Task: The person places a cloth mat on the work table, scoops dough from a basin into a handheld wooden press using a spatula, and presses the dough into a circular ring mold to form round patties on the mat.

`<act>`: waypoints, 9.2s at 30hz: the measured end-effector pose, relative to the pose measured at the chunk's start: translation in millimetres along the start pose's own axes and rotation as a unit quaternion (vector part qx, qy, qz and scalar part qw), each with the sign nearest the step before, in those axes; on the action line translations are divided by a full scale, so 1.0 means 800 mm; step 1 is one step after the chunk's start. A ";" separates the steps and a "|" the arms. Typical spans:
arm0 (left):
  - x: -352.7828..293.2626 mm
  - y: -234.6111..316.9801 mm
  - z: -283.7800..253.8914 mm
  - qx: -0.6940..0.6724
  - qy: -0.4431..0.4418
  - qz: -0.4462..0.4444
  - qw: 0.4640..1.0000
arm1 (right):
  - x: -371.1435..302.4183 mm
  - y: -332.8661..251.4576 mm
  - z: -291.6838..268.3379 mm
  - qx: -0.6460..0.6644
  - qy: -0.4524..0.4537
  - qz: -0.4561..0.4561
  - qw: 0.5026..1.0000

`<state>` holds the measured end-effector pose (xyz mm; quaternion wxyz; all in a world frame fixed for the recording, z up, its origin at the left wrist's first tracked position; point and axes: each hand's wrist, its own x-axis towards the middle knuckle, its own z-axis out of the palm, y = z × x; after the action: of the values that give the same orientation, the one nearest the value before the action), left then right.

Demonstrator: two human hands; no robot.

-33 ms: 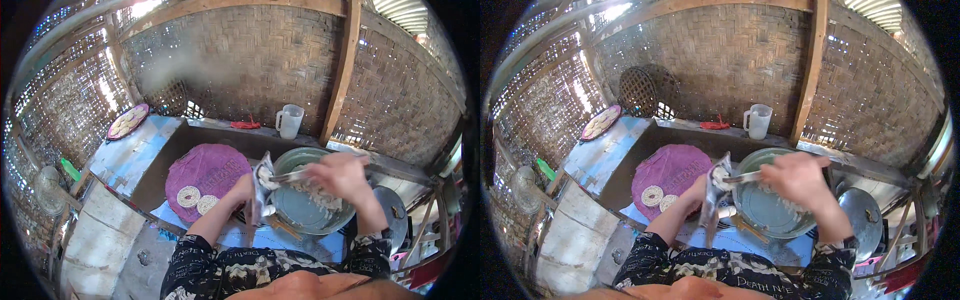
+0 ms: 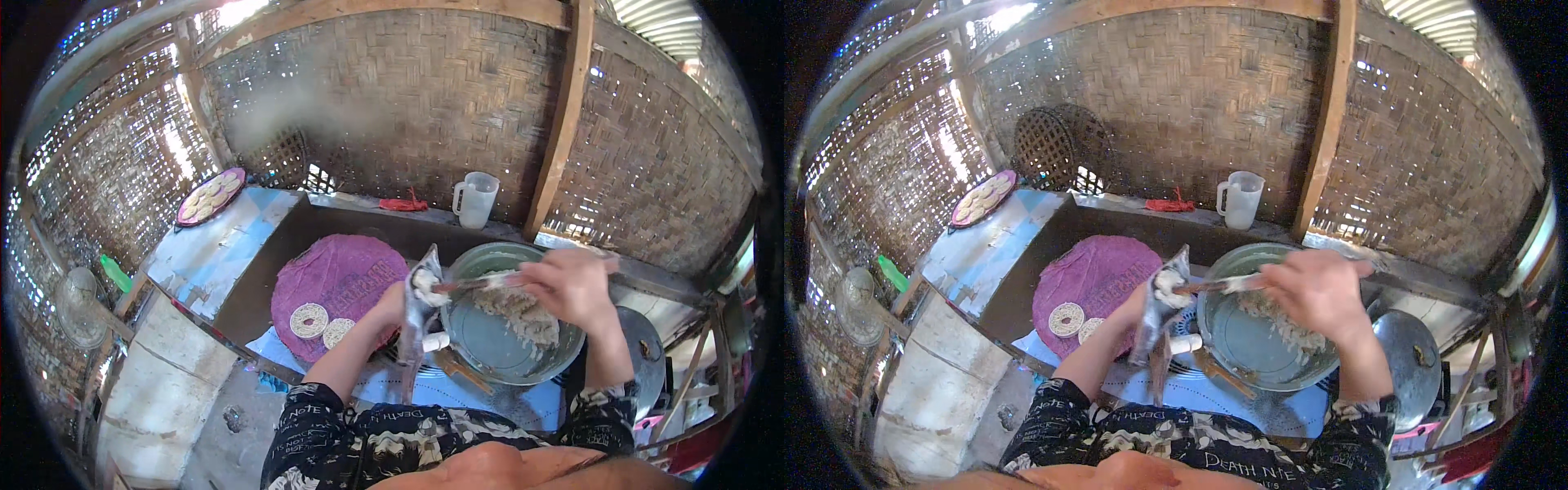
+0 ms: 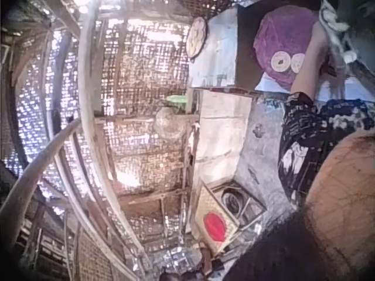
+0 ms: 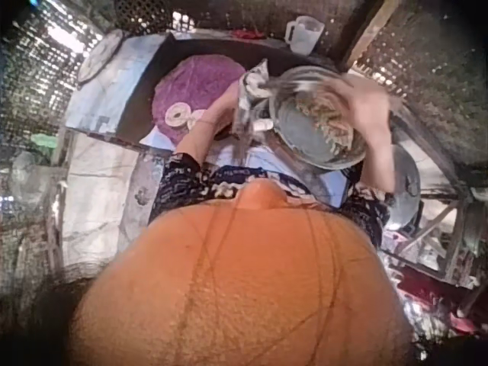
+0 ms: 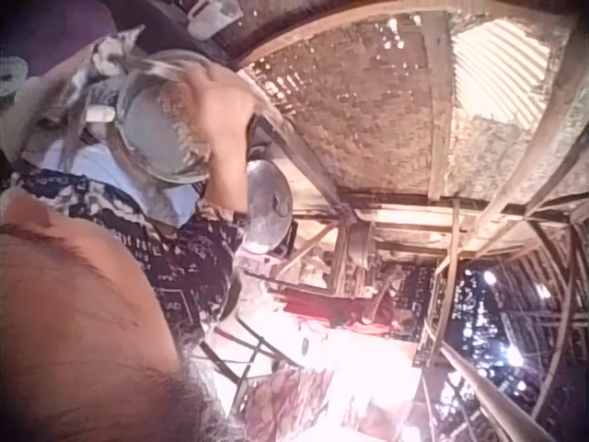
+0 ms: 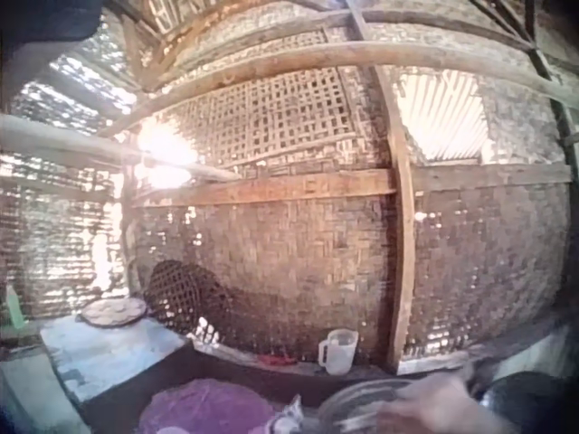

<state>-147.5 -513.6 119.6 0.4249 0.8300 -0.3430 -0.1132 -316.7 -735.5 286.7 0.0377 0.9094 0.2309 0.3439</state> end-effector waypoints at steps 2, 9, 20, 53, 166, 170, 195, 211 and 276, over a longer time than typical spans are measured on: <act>0.003 -0.036 -0.002 -0.382 -0.061 0.008 0.922 | -0.021 0.010 0.018 0.067 0.053 0.106 0.991; 0.032 -0.042 -0.008 -0.070 -0.079 0.301 0.948 | -0.083 -0.017 0.118 0.190 0.077 0.241 0.949; 0.004 -0.027 0.019 -0.223 0.031 0.007 0.974 | -0.060 -0.017 0.077 0.199 0.025 0.244 0.949; 0.011 -0.007 0.012 -0.251 0.096 -0.063 0.961 | -0.105 -0.050 0.142 0.392 0.020 0.422 0.817; -0.084 -0.202 -0.248 -0.819 0.071 0.140 0.552 | 0.129 -0.205 0.257 0.686 -0.422 0.393 0.444; -0.072 -0.204 -0.260 -0.820 0.076 0.147 0.548 | 0.152 -0.210 0.256 0.641 -0.392 0.393 0.530; -0.084 -0.189 -0.225 -0.872 -0.015 0.112 0.477 | 0.125 -0.216 0.209 0.608 -0.399 0.432 0.533; -0.170 -0.246 -0.235 -0.222 0.302 0.120 0.919 | 0.144 -0.241 0.337 0.367 -0.258 0.291 0.845; -0.232 -0.246 -0.263 -0.422 0.305 0.126 0.844 | 0.159 -0.274 0.346 0.239 -0.337 0.158 0.897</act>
<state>-90.9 -178.4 75.4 0.8282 0.5128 -0.2163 0.0665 -141.2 -458.9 103.6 -0.1596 0.9770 0.1331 -0.0473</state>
